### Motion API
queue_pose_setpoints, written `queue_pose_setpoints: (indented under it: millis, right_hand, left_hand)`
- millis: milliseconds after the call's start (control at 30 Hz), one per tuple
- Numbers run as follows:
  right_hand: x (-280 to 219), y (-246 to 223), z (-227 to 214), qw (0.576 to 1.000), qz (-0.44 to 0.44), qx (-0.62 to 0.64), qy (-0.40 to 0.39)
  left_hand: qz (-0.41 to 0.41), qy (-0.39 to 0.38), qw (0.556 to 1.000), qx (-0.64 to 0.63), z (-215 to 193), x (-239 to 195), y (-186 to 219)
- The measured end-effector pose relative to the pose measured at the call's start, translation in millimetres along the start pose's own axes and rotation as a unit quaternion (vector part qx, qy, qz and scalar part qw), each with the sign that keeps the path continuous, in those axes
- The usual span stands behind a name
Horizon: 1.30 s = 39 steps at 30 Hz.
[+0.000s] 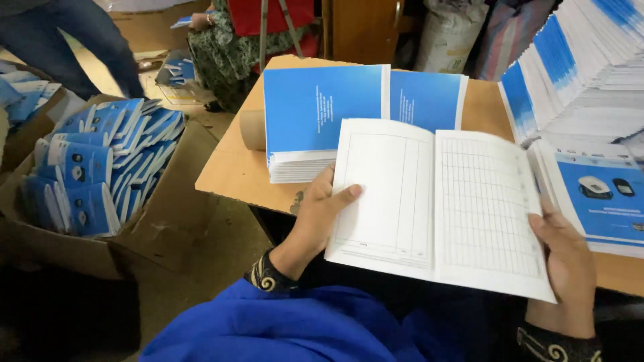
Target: Folding printed booklet covers and organizing them into neat stacks on a workbench.
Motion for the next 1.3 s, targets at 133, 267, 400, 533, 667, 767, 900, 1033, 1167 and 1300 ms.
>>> queue_pose_setpoints:
  millis: [133, 267, 400, 533, 667, 767, 900, 1033, 1167, 1300]
  right_hand:
    - [19.7, 36.0, 9.0, 0.982, 0.066, 0.152, -0.096]
    - [11.3, 28.3, 15.0, 0.977, 0.042, 0.192, -0.079]
    - [10.7, -2.4, 13.0, 0.986, -0.071, 0.135, -0.073]
    - [-15.0, -61.7, 14.0, 0.93, -0.362, 0.06, -0.01]
    - [4.1, 14.6, 6.7, 0.901, -0.417, -0.1, 0.062]
    - [-12.4, 25.1, 53.7, 0.964, -0.248, -0.094, 0.005]
    - [-34.5, 0.7, 69.1, 0.949, -0.309, -0.056, -0.007]
    - [-42.0, -8.8, 68.7, 0.935, -0.34, -0.067, 0.071]
    - [-35.0, 29.2, 84.5, 0.957, -0.288, 0.018, 0.009]
    - [-40.2, 43.8, 92.4, 0.94, -0.285, 0.162, -0.099]
  left_hand:
    - [-0.103, -0.014, 0.99, -0.092, 2.7, -5.7, 8.0]
    - [-0.153, 0.069, 0.986, 0.018, 1.0, -14.8, 17.5]
    - [0.0, -0.03, 0.995, -0.096, 2.5, -6.6, 20.2]
    - [0.247, -0.021, 0.959, 0.136, 8.2, -27.7, 38.2]
    - [0.268, -0.046, 0.936, 0.223, 21.1, -42.0, 28.5]
    - [0.284, -0.04, 0.908, 0.305, 27.8, -39.3, 8.4]
    - [0.256, -0.033, 0.889, 0.378, 33.7, -31.4, -9.4]
    - [0.145, -0.065, 0.943, 0.293, 52.4, -46.1, 30.7]
    - [0.447, -0.046, 0.808, 0.38, 57.4, -46.5, -9.1]
    - [0.446, -0.045, 0.812, 0.374, 74.4, -53.5, -4.5]
Point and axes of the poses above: each hand's wrist, its own x-axis towards the middle knuckle, its own z-axis out of the palm, y = z × x, the point moved 4 cm from there along x, towards the middle knuckle, and after that the axes turned 6 degrees about -z, right-handed, at the moved point
